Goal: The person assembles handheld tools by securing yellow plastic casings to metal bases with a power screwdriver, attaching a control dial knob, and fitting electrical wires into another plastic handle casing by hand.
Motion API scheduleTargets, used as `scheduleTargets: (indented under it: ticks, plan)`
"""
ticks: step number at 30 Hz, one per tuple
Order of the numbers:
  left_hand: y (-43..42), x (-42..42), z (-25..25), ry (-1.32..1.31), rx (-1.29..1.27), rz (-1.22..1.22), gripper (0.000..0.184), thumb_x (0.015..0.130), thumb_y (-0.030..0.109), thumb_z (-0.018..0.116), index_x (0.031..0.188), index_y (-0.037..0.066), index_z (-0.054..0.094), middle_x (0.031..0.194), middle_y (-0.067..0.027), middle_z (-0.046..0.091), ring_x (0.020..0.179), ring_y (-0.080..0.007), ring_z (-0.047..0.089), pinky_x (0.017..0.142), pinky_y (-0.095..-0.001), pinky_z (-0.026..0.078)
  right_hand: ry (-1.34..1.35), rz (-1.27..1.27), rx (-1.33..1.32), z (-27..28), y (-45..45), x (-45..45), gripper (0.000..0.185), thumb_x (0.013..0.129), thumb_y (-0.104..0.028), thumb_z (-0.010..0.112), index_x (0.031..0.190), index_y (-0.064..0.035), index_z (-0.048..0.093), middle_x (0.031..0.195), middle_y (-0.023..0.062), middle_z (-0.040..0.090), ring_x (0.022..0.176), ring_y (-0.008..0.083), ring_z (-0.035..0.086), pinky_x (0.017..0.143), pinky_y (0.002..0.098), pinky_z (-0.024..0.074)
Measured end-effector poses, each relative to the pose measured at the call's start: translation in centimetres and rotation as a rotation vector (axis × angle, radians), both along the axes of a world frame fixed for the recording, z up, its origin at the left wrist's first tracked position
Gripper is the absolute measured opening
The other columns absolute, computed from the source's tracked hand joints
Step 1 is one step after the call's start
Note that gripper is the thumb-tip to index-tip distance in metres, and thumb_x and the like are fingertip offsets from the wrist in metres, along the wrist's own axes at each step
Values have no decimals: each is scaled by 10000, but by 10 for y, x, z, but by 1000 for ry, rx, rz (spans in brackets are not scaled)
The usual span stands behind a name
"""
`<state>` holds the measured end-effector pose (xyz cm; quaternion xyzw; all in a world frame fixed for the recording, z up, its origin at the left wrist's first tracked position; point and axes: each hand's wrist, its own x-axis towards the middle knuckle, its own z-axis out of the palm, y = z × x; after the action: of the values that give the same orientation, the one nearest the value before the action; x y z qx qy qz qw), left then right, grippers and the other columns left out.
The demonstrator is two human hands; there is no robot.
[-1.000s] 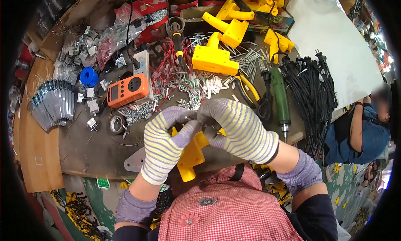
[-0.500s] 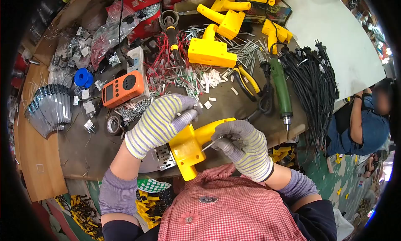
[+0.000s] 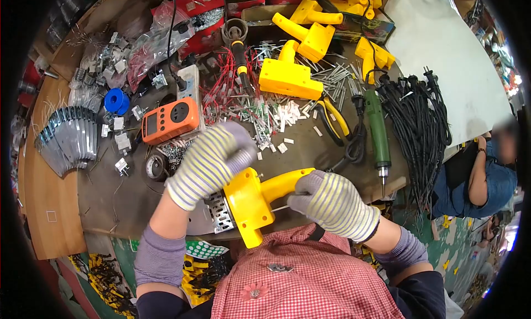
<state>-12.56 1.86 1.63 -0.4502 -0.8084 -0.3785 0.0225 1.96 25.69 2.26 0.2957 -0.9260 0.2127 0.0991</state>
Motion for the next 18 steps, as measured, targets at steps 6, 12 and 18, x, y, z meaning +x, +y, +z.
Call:
scheduleTargets:
  ticks: [6, 12, 18]
  plan:
    - [-10, -30, -6, 462, -618, 155, 205, 786, 169, 749, 970, 77, 749, 887, -98, 676, 841, -315, 670, 757, -456, 533, -150, 236, -217, 6, -23, -12, 116, 874, -158, 641, 966, -89, 637, 962, 88, 620, 846, 284, 679, 720, 390, 573]
    - [6, -41, -27, 557, -744, 245, 81, 791, 163, 694, 809, 85, 704, 833, -117, 671, 793, -306, 692, 673, -442, 557, -103, 27, -106, 5, -16, -80, 140, 856, -142, 683, 988, -93, 680, 1013, 99, 673, 930, 327, 664, 826, 421, 546]
    - [11, -47, -32, 622, -809, 289, 89, 826, 117, 597, 815, 103, 684, 811, -121, 662, 783, -298, 694, 675, -437, 556, 18, 197, 364, -34, -41, -141, 276, 813, -138, 646, 1074, -86, 719, 1058, 110, 697, 1004, 312, 677, 881, 441, 543]
